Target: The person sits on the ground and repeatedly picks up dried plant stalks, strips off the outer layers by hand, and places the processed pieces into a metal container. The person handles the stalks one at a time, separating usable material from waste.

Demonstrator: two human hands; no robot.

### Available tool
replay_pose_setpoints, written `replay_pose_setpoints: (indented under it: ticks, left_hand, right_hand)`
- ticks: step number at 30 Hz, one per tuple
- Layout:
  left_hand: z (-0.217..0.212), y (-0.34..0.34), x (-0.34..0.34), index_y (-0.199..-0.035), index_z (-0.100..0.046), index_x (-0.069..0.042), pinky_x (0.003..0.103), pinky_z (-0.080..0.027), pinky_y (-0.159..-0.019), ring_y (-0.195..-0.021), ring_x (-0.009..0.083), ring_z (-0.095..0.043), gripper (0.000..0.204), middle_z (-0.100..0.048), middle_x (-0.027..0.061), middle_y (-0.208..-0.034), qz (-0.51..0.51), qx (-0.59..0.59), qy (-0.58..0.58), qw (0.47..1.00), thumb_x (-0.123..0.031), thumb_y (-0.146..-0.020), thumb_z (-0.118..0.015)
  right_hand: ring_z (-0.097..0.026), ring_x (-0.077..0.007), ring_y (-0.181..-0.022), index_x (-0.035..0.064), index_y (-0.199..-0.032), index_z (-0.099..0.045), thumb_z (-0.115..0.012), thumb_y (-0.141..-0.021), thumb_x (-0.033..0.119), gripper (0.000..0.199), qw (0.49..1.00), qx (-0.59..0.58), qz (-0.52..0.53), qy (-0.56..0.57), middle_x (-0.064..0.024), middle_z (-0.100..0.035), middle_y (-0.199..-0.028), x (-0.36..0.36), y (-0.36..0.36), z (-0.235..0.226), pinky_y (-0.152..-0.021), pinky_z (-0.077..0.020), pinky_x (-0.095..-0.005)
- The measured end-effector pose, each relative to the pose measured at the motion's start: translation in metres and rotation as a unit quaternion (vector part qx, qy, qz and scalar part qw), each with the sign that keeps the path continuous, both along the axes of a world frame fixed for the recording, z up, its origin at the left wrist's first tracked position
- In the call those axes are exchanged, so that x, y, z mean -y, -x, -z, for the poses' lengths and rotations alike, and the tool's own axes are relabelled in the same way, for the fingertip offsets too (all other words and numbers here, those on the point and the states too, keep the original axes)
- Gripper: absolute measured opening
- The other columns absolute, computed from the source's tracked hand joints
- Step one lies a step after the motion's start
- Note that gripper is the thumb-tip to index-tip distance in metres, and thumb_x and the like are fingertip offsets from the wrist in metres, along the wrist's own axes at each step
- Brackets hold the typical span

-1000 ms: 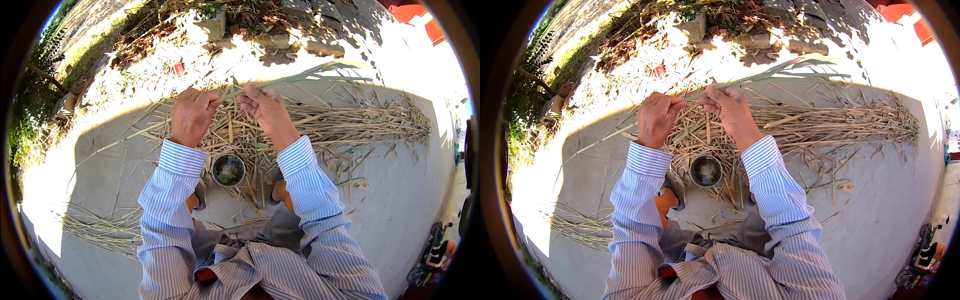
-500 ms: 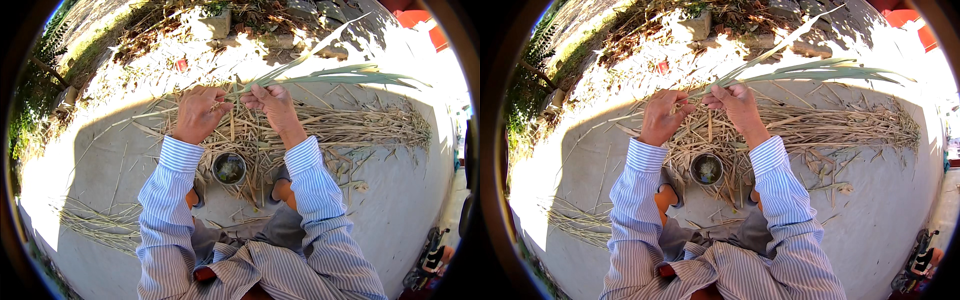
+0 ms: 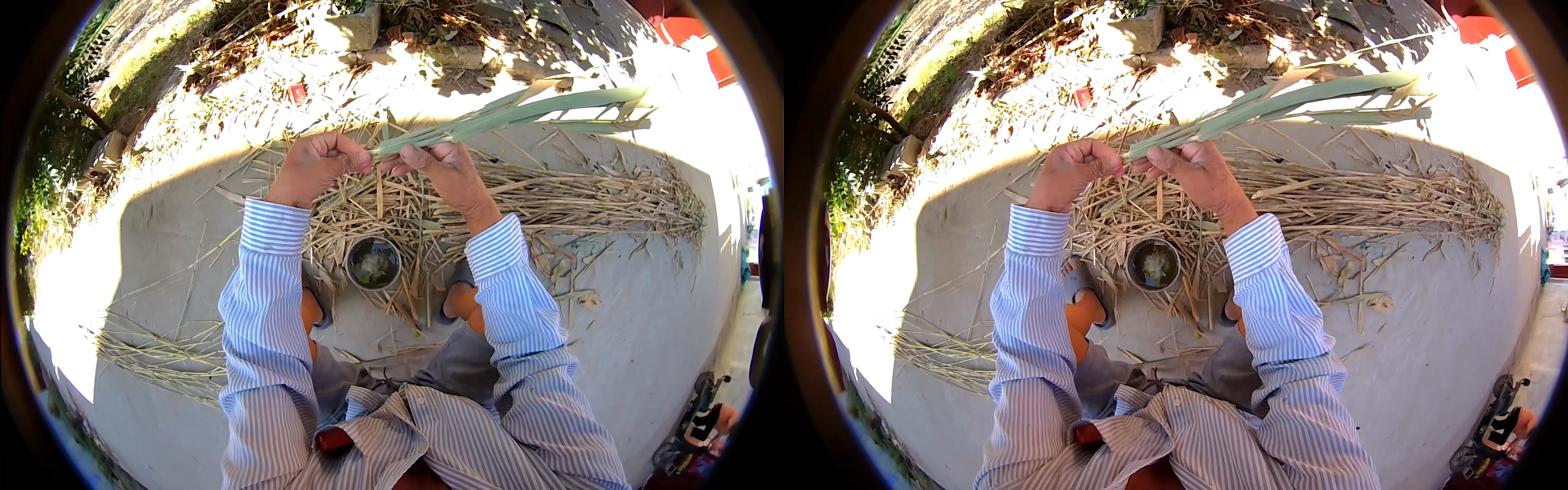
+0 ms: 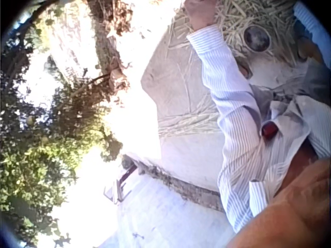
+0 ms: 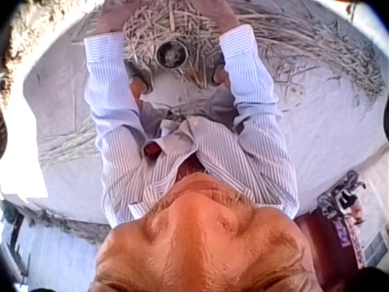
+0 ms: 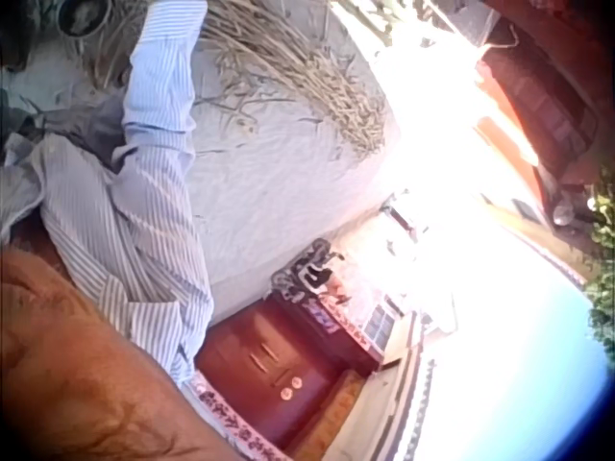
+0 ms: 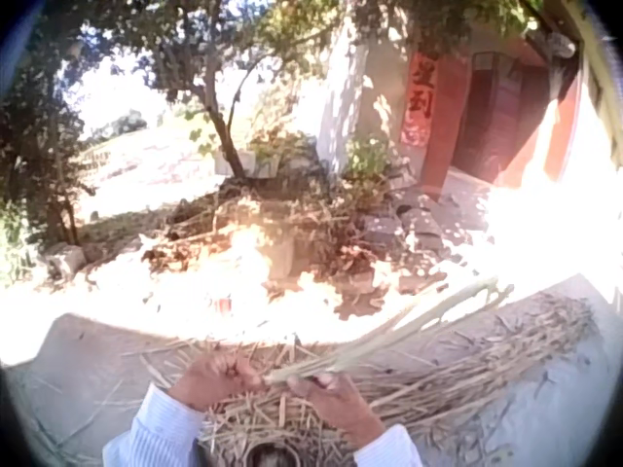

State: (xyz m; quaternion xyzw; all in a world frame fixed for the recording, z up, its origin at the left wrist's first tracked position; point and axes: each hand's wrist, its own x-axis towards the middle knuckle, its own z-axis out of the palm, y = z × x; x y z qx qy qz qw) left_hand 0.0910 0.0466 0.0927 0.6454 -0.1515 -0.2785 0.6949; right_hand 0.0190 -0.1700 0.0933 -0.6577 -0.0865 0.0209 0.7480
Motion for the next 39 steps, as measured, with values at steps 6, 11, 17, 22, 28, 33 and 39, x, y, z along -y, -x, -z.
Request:
replay_pose_setpoints:
  ticks: [6, 11, 17, 22, 28, 33, 39]
  left_hand:
    - [0.006, -0.027, -0.03, -0.093, -0.065, 0.003, 0.027, -0.052, -0.07, -0.076, 0.0149, -0.064, 0.018, -0.069, 0.0104, -0.087, -0.295, 0.112, -0.073, 0.946, -0.012, -0.085, -0.069]
    - [0.007, -0.024, -0.058, -0.094, -0.064, -0.001, 0.041, -0.046, -0.077, -0.087, 0.0277, -0.063, 0.034, -0.068, 0.0133, -0.086, -0.281, 0.546, -0.511, 0.602, -0.033, -0.084, -0.069]
    - [0.008, -0.005, -0.029, -0.089, -0.069, -0.003, 0.032, -0.048, -0.067, -0.075, 0.0168, -0.064, 0.022, -0.069, 0.0093, -0.078, -0.045, 0.29, -0.209, 0.933, -0.024, -0.087, -0.067]
    - [0.005, 0.003, -0.018, -0.084, -0.069, -0.002, 0.035, -0.048, -0.062, -0.07, 0.0202, -0.064, 0.015, -0.067, 0.0099, -0.075, -0.078, 0.361, -0.218, 0.903, -0.017, -0.081, -0.071]
    - [-0.003, 0.023, 0.004, -0.081, -0.07, -0.002, 0.037, -0.047, -0.059, -0.065, 0.0244, -0.062, 0.016, -0.065, 0.0117, -0.072, -0.105, 0.328, -0.261, 0.902, -0.015, -0.072, -0.076]
    - [0.0, 0.022, 0.004, -0.079, -0.069, 0.0, 0.037, -0.047, -0.059, -0.065, 0.0236, -0.062, 0.019, -0.066, 0.01, -0.073, -0.155, 0.193, -0.167, 0.955, -0.014, -0.07, -0.079]
    - [0.0, 0.009, 0.002, -0.081, -0.069, -0.001, 0.023, -0.047, -0.061, -0.072, 0.01, -0.059, 0.016, -0.066, 0.0032, -0.077, -0.197, 0.545, -0.185, 0.794, -0.009, -0.073, -0.08]
  right_hand:
    - [-0.068, -0.021, -0.088, -0.0018, -0.103, -0.058, -0.055, -0.097, 0.025, 0.028, 0.999, -0.006, 0.014, -0.05, -0.0124, -0.068, -0.098, 0.004, 0.0, 0.004, -0.073, -0.0558, -0.0282]
    - [-0.069, -0.0222, -0.087, -0.0046, -0.102, -0.057, -0.056, -0.096, 0.027, 0.033, 0.991, -0.066, 0.103, -0.056, -0.0161, -0.067, -0.096, 0.013, -0.007, 0.009, -0.07, -0.0572, -0.0286]
    - [-0.069, -0.0226, -0.087, -0.0046, -0.105, -0.057, -0.06, -0.094, 0.02, 0.027, 0.982, -0.04, 0.121, -0.137, -0.0166, -0.067, -0.096, 0.013, -0.011, 0.005, -0.073, -0.0576, -0.0293]
    - [-0.069, -0.0221, -0.086, -0.0041, -0.107, -0.057, -0.065, -0.091, 0.025, 0.034, 0.974, -0.09, 0.127, -0.162, -0.0159, -0.067, -0.096, 0.005, -0.012, 0.007, -0.071, -0.0576, -0.0292]
    - [-0.068, -0.0183, -0.076, -0.0033, -0.101, -0.06, -0.067, -0.089, 0.028, 0.034, 0.966, -0.186, 0.147, -0.103, -0.0134, -0.068, -0.087, -0.021, -0.004, 0.021, -0.065, -0.0573, -0.026]
    - [-0.069, -0.0199, -0.076, -0.0068, -0.103, -0.06, -0.066, -0.09, 0.024, 0.034, 0.967, -0.178, 0.143, -0.11, -0.0152, -0.068, -0.088, -0.023, -0.006, 0.014, -0.064, -0.0569, -0.0266]
    - [-0.068, -0.0197, -0.076, -0.0064, -0.101, -0.061, -0.065, -0.091, 0.024, 0.033, 0.962, -0.195, 0.146, -0.123, -0.0151, -0.068, -0.088, -0.03, -0.006, 0.018, -0.065, -0.0572, -0.0275]
